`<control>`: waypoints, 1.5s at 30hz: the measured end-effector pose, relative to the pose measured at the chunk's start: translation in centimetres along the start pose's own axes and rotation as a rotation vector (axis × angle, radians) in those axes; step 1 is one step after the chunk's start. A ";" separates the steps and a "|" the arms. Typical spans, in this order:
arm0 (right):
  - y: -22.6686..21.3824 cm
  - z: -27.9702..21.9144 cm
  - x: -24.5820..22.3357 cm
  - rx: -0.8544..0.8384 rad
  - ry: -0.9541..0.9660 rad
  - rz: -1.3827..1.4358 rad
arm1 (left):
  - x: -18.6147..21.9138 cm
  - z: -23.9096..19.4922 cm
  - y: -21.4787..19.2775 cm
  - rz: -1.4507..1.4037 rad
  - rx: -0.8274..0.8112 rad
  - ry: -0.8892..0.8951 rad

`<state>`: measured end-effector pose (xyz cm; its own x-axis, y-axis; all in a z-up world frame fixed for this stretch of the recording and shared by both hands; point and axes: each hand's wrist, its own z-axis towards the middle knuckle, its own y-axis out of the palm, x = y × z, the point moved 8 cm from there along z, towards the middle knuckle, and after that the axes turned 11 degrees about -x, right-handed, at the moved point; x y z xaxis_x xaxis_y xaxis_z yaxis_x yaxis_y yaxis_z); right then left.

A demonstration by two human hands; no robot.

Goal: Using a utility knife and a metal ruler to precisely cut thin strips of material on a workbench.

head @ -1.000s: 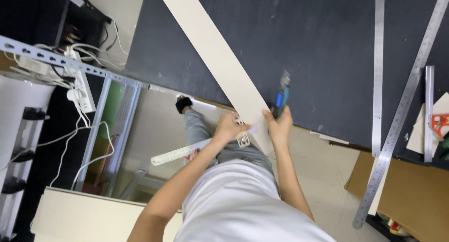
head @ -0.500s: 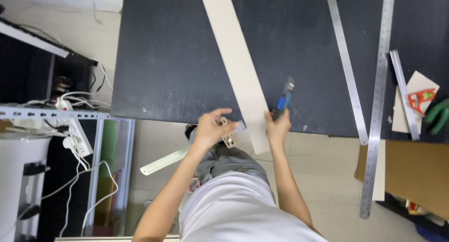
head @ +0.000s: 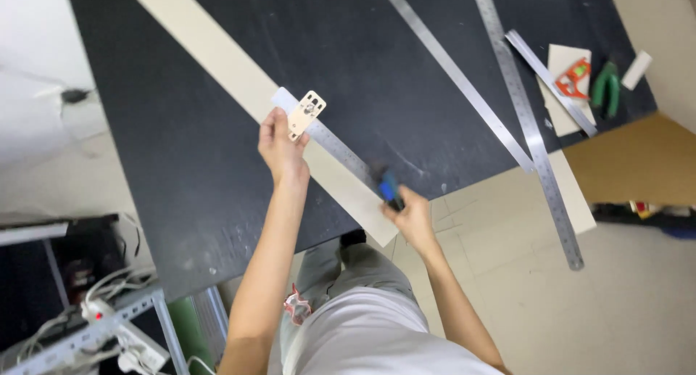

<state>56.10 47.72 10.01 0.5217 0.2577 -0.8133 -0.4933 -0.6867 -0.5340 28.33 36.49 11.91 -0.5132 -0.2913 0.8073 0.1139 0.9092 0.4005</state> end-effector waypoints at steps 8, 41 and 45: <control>-10.2 10.1 9.9 0.276 0.165 -0.227 | -2.8 3.9 -0.1 1.263 -0.619 0.147; -30.7 7.4 30.6 0.605 0.776 -0.500 | -5.3 11.5 -6.9 2.104 -0.483 0.211; -30.7 6.9 30.3 0.570 0.585 -0.248 | -6.1 11.4 -6.5 2.114 -0.472 0.206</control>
<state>82.23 81.29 0.13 0.8591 -0.1448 -0.4909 -0.5103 -0.1695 -0.8431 20.97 35.74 -0.56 0.6889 0.7199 0.0850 0.3926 -0.2719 -0.8786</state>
